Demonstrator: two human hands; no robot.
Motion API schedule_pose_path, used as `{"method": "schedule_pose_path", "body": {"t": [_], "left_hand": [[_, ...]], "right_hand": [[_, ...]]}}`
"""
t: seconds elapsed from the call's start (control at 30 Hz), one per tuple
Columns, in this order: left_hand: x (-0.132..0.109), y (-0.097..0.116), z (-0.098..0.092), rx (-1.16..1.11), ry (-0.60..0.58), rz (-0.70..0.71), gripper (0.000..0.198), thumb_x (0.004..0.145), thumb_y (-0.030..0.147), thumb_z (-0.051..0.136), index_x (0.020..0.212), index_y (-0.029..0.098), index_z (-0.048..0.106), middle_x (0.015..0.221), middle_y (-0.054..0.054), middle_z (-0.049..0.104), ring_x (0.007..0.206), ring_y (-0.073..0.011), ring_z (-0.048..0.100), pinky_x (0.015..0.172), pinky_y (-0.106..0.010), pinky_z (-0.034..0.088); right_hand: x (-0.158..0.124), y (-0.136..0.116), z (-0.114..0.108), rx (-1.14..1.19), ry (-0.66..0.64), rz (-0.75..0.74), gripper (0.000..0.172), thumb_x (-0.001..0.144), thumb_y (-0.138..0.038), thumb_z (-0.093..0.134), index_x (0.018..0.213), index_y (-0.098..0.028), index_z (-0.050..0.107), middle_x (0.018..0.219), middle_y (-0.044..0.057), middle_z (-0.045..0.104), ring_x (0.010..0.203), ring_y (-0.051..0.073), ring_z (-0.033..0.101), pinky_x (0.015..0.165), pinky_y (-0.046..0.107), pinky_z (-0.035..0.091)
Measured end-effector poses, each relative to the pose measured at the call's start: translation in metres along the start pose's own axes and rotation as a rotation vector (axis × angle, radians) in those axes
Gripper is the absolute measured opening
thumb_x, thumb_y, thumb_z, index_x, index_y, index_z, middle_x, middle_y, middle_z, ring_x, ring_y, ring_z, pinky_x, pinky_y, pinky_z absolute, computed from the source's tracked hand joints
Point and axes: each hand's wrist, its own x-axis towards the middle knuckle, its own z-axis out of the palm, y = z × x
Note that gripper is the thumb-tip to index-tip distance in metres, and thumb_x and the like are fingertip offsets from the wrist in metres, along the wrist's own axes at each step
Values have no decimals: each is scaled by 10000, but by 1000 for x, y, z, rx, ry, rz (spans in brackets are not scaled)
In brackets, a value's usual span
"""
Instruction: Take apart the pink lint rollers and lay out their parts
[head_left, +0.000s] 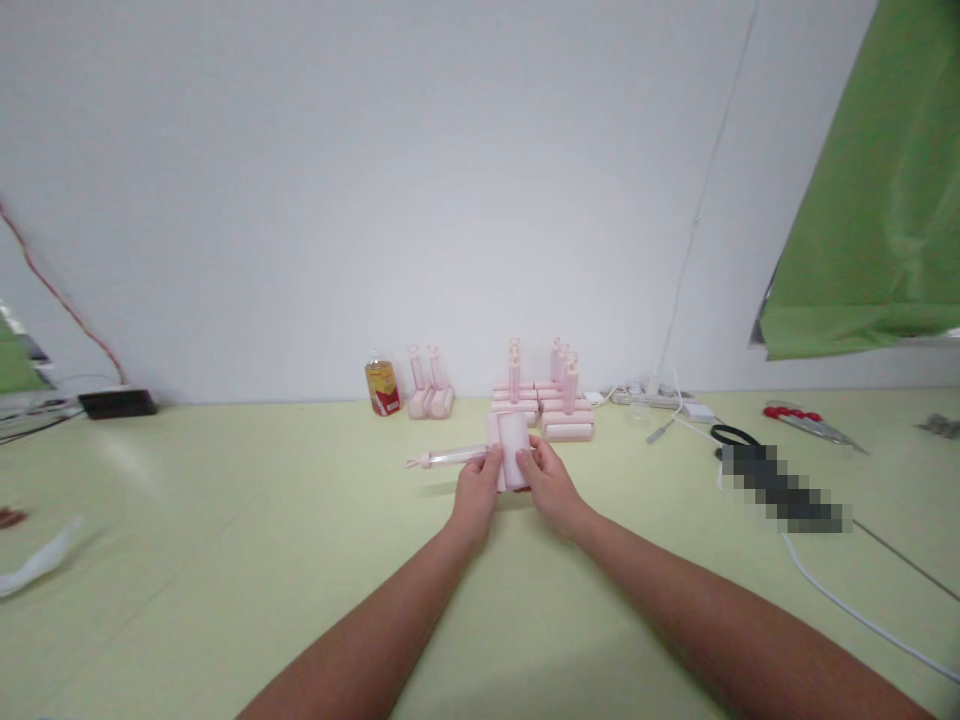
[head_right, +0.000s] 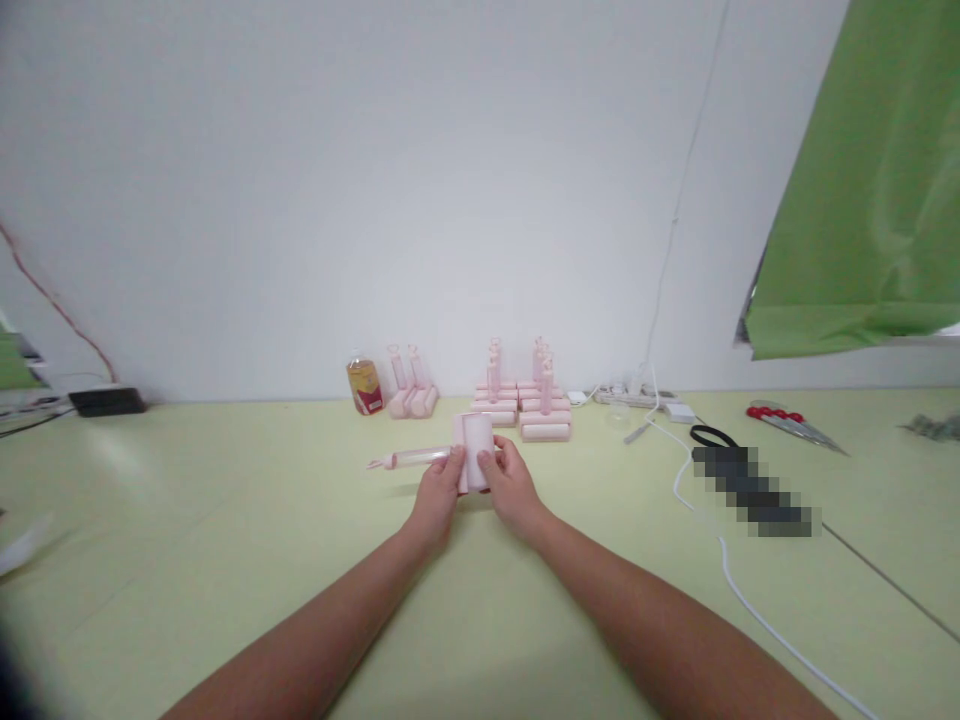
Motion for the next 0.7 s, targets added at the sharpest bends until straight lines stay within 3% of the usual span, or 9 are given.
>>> {"method": "schedule_pose_path", "body": {"t": [0.07, 0.2, 0.3, 0.4, 0.57, 0.63, 0.7], "left_hand": [[-2, 1, -1, -20, 9, 12, 507, 798, 614, 623, 925, 124, 652, 819, -66, 683, 726, -168, 618, 672, -272, 513], [0, 3, -10, -115, 153, -10, 532, 773, 627, 645, 1001, 148, 618, 894, -57, 669, 745, -149, 620, 645, -277, 555], [4, 6, -19, -109, 139, -68, 537, 733, 597, 704, 1006, 145, 611, 891, -62, 662, 719, -150, 631, 597, -291, 581], [5, 8, -24, -64, 81, -86, 499, 726, 560, 727, 956, 127, 630, 859, -66, 667, 690, -151, 636, 565, -289, 584], [7, 17, -28, -69, 125, -101, 449, 700, 492, 761, 926, 124, 638, 778, -40, 652, 611, -135, 610, 536, -298, 575], [9, 22, -30, -85, 168, -90, 432, 693, 476, 762, 922, 133, 631, 781, -34, 648, 613, -134, 610, 530, -295, 570], [10, 26, -31, -109, 205, -73, 418, 693, 470, 757, 919, 146, 618, 801, -28, 646, 629, -134, 614, 533, -290, 567]], "right_hand": [[-8, 0, -7, -12, 38, -10, 548, 863, -576, 541, 1272, -223, 447, 958, 63, 661, 705, 174, 624, 576, 287, 522], [-16, -1, -33, -181, 203, -24, 602, 865, -579, 518, 1322, -195, 445, 950, 68, 667, 725, 190, 624, 605, 310, 519], [-19, -6, -52, -455, 234, -80, 586, 843, -539, 577, 1313, -195, 510, 1051, 88, 676, 872, 233, 644, 778, 380, 522], [-21, -14, -62, -679, 208, -190, 521, 839, -495, 605, 1269, -203, 570, 1228, 104, 638, 1089, 270, 602, 962, 428, 459], [-23, -19, -66, -873, 190, -287, 509, 866, -462, 579, 1294, -187, 567, 1254, 123, 620, 1149, 279, 562, 1018, 443, 424], [-23, -15, -67, -948, 109, -273, 488, 882, -436, 562, 1306, -193, 569, 1280, 125, 600, 1188, 271, 538, 1053, 442, 398], [-24, -10, -66, -1033, -55, -217, 490, 887, -371, 557, 1347, -204, 552, 1348, 128, 548, 1253, 262, 498, 1097, 443, 359]]}}
